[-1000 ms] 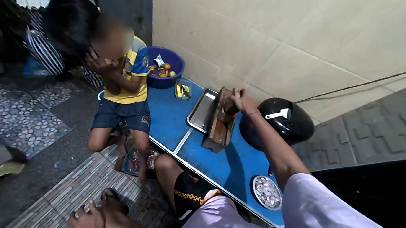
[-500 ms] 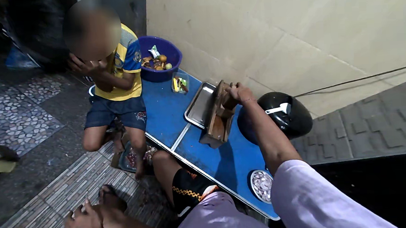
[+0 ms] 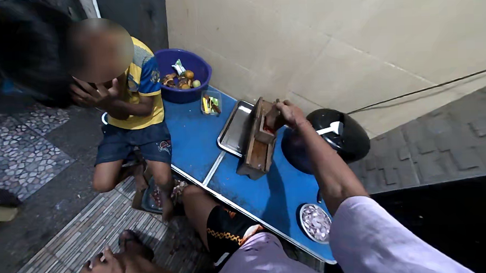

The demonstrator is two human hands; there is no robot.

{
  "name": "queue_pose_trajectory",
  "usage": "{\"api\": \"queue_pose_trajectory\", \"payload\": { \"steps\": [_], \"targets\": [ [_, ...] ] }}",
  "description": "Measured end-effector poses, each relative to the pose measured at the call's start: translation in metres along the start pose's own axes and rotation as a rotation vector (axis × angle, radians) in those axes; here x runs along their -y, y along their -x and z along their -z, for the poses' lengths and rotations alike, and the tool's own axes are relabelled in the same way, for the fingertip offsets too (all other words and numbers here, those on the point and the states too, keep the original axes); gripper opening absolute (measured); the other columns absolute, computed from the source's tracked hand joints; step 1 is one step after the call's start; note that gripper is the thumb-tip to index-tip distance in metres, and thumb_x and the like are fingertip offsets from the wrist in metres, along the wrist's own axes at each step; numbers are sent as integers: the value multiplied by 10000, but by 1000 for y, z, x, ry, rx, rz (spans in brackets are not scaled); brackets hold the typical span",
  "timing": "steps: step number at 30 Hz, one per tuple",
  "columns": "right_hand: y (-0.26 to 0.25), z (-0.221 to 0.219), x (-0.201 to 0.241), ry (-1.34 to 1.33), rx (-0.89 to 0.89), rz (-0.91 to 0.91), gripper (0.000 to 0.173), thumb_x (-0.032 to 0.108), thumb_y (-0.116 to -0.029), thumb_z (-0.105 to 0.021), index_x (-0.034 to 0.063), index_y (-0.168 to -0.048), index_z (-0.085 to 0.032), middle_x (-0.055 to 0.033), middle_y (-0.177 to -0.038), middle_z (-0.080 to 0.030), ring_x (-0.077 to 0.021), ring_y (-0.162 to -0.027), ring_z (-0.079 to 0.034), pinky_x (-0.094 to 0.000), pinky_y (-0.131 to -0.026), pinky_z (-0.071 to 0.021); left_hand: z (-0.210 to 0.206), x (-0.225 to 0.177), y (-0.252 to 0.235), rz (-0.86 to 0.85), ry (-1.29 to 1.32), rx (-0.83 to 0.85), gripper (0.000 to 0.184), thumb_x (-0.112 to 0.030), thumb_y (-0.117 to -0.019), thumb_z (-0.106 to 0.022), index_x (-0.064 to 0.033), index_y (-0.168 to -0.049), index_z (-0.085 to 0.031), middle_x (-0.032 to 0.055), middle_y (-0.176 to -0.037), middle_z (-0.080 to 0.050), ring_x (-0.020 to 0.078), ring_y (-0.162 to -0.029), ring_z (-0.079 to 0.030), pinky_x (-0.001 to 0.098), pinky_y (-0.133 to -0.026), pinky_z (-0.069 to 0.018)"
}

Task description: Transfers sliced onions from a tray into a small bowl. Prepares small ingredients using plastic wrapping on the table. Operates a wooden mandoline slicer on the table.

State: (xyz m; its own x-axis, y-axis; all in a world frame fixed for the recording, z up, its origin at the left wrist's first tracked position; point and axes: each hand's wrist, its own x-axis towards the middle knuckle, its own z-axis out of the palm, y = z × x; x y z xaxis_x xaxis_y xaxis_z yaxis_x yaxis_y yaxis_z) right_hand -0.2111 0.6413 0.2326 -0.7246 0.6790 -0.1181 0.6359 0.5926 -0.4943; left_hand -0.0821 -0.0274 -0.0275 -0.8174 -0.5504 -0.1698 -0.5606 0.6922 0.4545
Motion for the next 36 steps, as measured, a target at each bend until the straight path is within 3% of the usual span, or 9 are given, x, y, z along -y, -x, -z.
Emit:
{"api": "queue_pose_trajectory", "payload": {
  "steps": [2, 4, 5, 7, 13, 18, 23, 27, 36],
  "targets": [
    [21, 10, 3, 14, -32, -15, 612, 592, -1028, -446, 159, -1445, -559, -246, -1365, -619, -464, -1284, -565, -729, -1008, -414, -3, 0, -2, -1, -2, 2, 605, -494, -1068, -415, 13, -1282, -667, 304, -1456, -508, 487, -1363, -473, 636, -1104, -380],
    [46, 40, 15, 29, 210, -124, 584, 508, -1091, -374, 197, -1585, -362, -193, -1574, -446, -413, -1457, -412, -667, -1142, -338, -3, 0, -2, -6, -9, 6, 613, -494, -1071, -402, 20, -1277, -667, 308, -1458, -505, 493, -1374, -460, 646, -1103, -374],
    [39, 23, 0, -8, 12, -48, 575, 533, -1055, -434, 161, -1485, -520, -224, -1428, -585, -440, -1331, -538, -694, -1049, -408, -3, 0, -3, -2, -8, 10, 613, -492, -1073, -395, 19, -1283, -661, 305, -1463, -500, 492, -1380, -452, 647, -1103, -371],
    [19, 12, -17, -48, -79, 16, 588, 584, -1025, -460, 141, -1383, -605, -234, -1300, -651, -448, -1224, -602, -716, -972, -442, -5, 1, -3, 9, -20, 5, 617, -499, -1074, -382, 7, -1288, -662, 288, -1462, -510, 477, -1378, -462, 643, -1099, -380],
    [17, 4, -21, -53, -55, -1, 578, 591, -1013, -462, 174, -1382, -615, -233, -1280, -662, -454, -1214, -606, -726, -964, -441, -5, 2, 1, 14, -25, -14, 641, -551, -1058, -376, -30, -1254, -695, 209, -1393, -610, 404, -1329, -546, 608, -1122, -381],
    [23, -4, -10, -57, -56, -9, 609, 595, -989, -495, 182, -1428, -584, -239, -1305, -651, -459, -1228, -601, -723, -971, -440, -5, 5, 0, 15, -15, -16, 606, -497, -1074, -384, -2, -1257, -682, 271, -1438, -541, 459, -1352, -496, 628, -1093, -390],
    [27, -8, 3, 7, -50, -28, 617, 619, -994, -492, 241, -1480, -532, -243, -1332, -640, -471, -1242, -593, -723, -965, -440, -7, 7, -1, 9, -25, -23, 604, -492, -1076, -384, 1, -1252, -684, 273, -1426, -551, 467, -1344, -501, 631, -1085, -395],
    [25, -14, 13, 78, -55, -57, 678, 647, -990, -488, 231, -1526, -480, -279, -1324, -632, -499, -1226, -595, -721, -962, -445, -7, 6, -2, -4, -27, -12, 613, -493, -1076, -382, 13, -1253, -680, 285, -1425, -546, 475, -1343, -499, 631, -1089, -392],
    [16, -26, 24, 207, -71, -105, 694, 657, -974, -521, 248, -1532, -457, -267, -1306, -646, -499, -1206, -609, -709, -932, -469, -6, -7, 2, 12, -60, -12, 594, -485, -1074, -393, -1, -1258, -684, 274, -1424, -551, 458, -1322, -526, 618, -1084, -409]
  ]
}}
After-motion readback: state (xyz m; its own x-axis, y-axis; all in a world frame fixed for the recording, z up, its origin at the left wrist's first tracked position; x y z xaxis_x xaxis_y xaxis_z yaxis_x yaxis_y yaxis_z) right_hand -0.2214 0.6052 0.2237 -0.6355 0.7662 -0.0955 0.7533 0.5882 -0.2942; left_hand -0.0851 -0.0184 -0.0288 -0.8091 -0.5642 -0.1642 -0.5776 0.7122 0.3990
